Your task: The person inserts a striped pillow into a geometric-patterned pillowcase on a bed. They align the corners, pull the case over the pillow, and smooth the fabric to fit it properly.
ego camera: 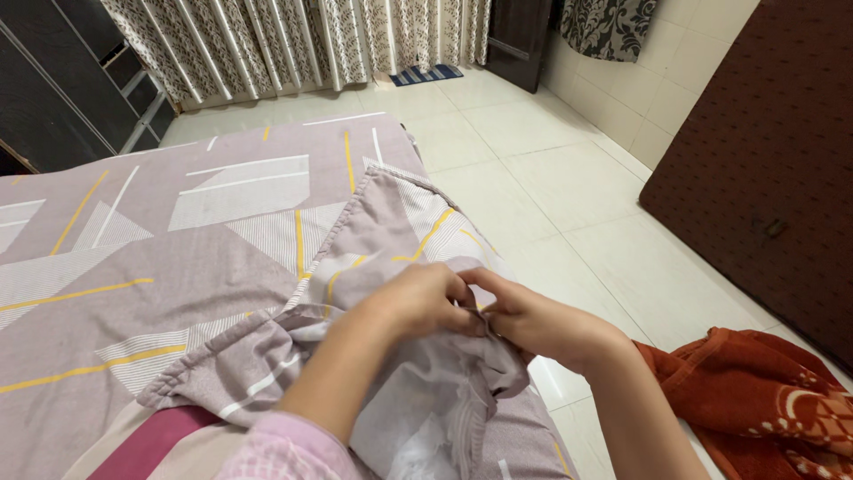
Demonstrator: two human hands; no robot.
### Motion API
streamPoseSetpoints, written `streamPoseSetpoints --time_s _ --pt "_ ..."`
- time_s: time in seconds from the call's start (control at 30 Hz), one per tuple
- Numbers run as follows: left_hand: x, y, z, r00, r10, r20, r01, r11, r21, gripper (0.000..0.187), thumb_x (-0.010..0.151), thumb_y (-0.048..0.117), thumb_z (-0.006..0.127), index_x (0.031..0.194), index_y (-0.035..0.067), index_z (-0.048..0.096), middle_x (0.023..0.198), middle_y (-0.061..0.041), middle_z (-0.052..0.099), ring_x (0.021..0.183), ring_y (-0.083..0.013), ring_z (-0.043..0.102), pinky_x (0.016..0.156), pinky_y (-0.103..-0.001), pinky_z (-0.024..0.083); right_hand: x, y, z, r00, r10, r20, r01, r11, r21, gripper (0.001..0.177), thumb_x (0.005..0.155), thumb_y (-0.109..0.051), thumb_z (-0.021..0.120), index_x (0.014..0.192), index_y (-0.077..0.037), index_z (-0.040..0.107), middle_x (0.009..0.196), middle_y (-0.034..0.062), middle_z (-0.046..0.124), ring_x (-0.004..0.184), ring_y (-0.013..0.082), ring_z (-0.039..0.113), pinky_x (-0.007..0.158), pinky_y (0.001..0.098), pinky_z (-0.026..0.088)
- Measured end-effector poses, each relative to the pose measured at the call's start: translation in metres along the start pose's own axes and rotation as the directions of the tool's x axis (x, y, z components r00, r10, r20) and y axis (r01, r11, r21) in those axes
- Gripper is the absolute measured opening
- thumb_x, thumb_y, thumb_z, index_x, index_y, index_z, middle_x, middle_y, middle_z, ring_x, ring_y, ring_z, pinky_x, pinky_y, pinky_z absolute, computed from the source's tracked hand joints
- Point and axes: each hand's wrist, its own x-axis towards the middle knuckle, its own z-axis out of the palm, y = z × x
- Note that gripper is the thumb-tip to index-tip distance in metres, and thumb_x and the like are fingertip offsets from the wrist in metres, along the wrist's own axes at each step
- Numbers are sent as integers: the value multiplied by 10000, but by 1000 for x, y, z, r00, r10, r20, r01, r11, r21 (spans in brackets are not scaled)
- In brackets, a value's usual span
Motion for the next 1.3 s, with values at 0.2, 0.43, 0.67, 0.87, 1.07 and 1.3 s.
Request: streamPoseSetpoints --time_s 0.2,0.43,0.67,0.87,1.07,1.3 --pt "-4 -16 30 999 -3 51 -5 989 151 368 767 122 690 1121 170 779 1045 -128 770 991 -286 747 874 -397 570 4 1 24 978 -197 -68 178 959 -221 473 937 0 532 1379 -171 536 1033 103 761 925 152 701 747 265 565" --pt "-44 3 -10 916 83 -392 -70 996 47 266 798 124 657 1035 107 777 921 -173 762 853 -315 751 769 -413 574 -34 -67 -6 987 -120 -107 146 948 283 626 931 -91 498 1522 -269 393 1081 87 707 963 199 737 724 452 683" --pt "-44 38 -56 966 -120 -230 165 968 188 280 771 298 732 848 37 795 823 -191 756 751 -285 743 703 -388 562 -11 -52 24 996 -80 27 76 989 123 761 937 -3 437 1615 -322 302 1057 135 677 743 216 735 670 378 684" --pt "-29 34 -39 995 32 -98 -54 973 -226 280 776 318 717 844 51 766 823 -116 761 740 -176 700 679 -324 547 -18 -40 -2 972 -236 22 227 955 191 768 834 72 444 1548 -194 348 996 162 706 553 178 687 534 339 626" --pt "-41 9 -77 985 -35 172 73 972 -221 324 754 319 752 919 53 835 825 -20 785 744 -103 682 688 -259 524 -37 -68 15 994 -74 -86 97 948 303 783 926 -36 535 1609 -326 285 1133 122 678 637 160 757 646 361 699" --pt "-29 21 -43 964 85 -252 -90 996 -8 318 898 303 676 1007 46 828 823 -91 773 712 -167 726 651 -315 552 -7 -63 27 986 -73 -148 95 985 147 685 861 79 417 1491 -189 443 849 112 681 482 151 630 483 319 573"
